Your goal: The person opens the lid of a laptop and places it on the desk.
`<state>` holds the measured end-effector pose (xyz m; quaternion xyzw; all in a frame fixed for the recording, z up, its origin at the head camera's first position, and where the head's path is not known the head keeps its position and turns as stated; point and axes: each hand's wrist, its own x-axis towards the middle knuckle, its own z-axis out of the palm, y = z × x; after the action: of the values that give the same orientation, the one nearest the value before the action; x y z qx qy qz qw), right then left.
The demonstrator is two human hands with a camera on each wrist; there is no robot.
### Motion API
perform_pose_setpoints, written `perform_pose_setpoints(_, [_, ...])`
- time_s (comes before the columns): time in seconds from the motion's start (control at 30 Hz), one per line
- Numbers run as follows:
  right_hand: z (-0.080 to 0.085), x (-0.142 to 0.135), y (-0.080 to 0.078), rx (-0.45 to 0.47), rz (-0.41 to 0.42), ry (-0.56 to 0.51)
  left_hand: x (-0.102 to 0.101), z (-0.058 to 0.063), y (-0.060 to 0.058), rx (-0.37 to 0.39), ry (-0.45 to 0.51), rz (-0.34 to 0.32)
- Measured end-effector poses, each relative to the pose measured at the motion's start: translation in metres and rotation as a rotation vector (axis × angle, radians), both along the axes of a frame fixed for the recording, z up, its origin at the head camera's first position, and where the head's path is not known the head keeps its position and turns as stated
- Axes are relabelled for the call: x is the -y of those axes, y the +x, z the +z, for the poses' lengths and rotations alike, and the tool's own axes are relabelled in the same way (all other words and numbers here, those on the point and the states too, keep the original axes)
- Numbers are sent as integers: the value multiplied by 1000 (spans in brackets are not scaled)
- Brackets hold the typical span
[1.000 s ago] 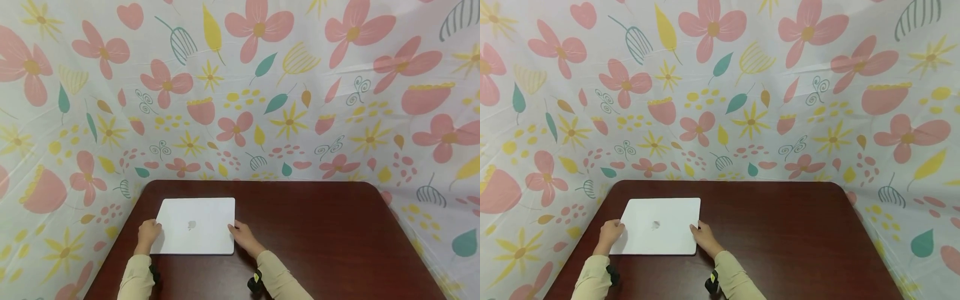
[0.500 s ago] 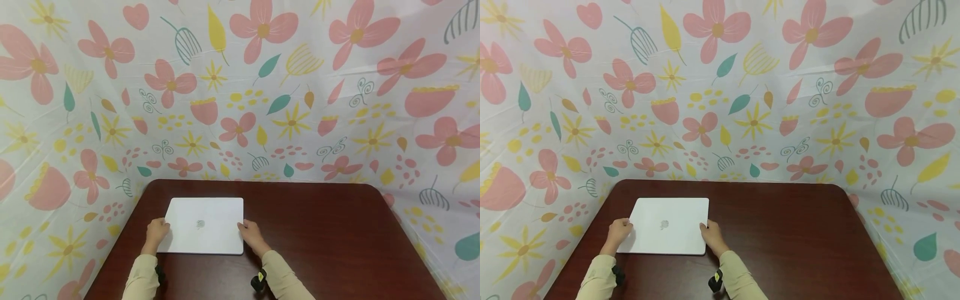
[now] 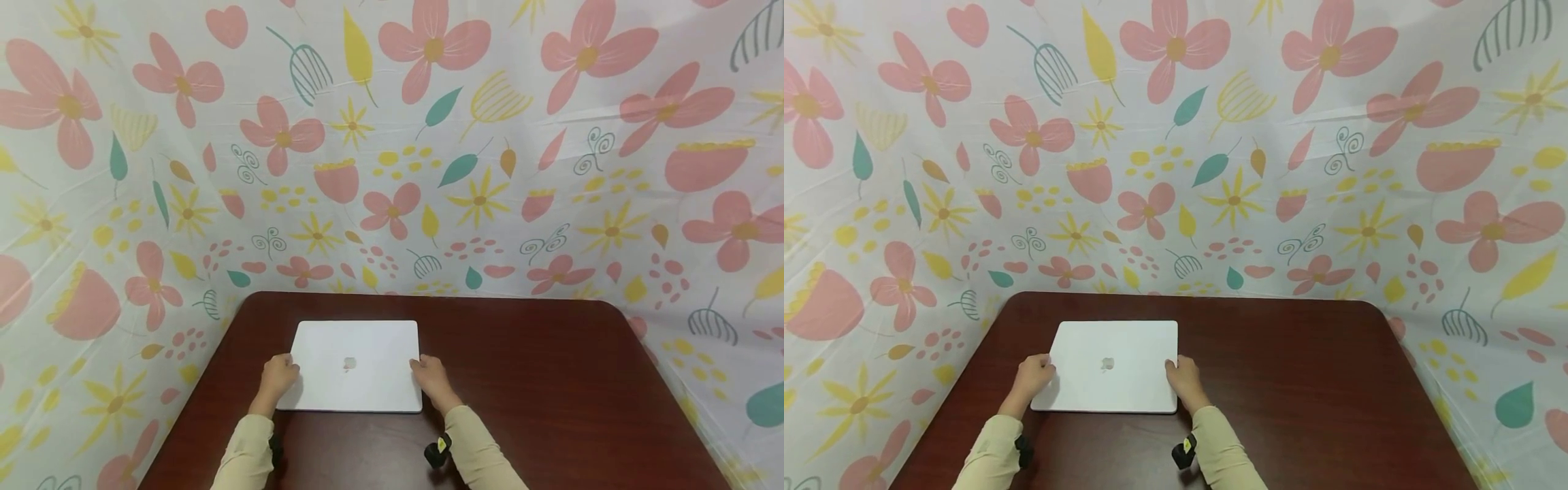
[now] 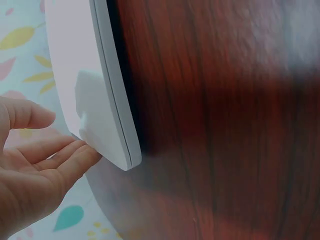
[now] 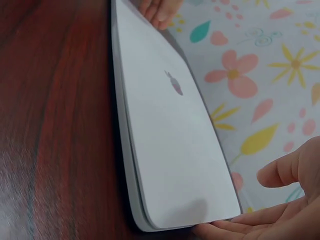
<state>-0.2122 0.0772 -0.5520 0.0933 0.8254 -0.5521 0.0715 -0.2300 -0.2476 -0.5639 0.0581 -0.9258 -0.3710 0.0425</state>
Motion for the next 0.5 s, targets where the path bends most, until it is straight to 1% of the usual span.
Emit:
perform_pose_setpoints(0.07, [2, -5, 0, 5, -10, 13, -4, -1, -2, 3, -13, -15])
perform_pose_setpoints(0.13, [2, -9, 1, 3, -20, 33, -9, -3, -5, 26, -22, -22])
perform_pose_setpoints(0.2, [3, -13, 2, -8, -22, 73, -14, -3, -6, 39, -38, -32])
perform_pose_setpoints(0.37, [4, -22, 4, -49, -29, 202, -27, 0, -5, 46, -81, -63])
perform_pose_setpoints(0.43, [5, -25, 4, -63, -39, 231, -32, 0, -5, 47, -108, -78])
perform_pose_setpoints(0.5, [5, -27, 4, -72, -50, 249, -37, 1, -6, 53, -113, -89])
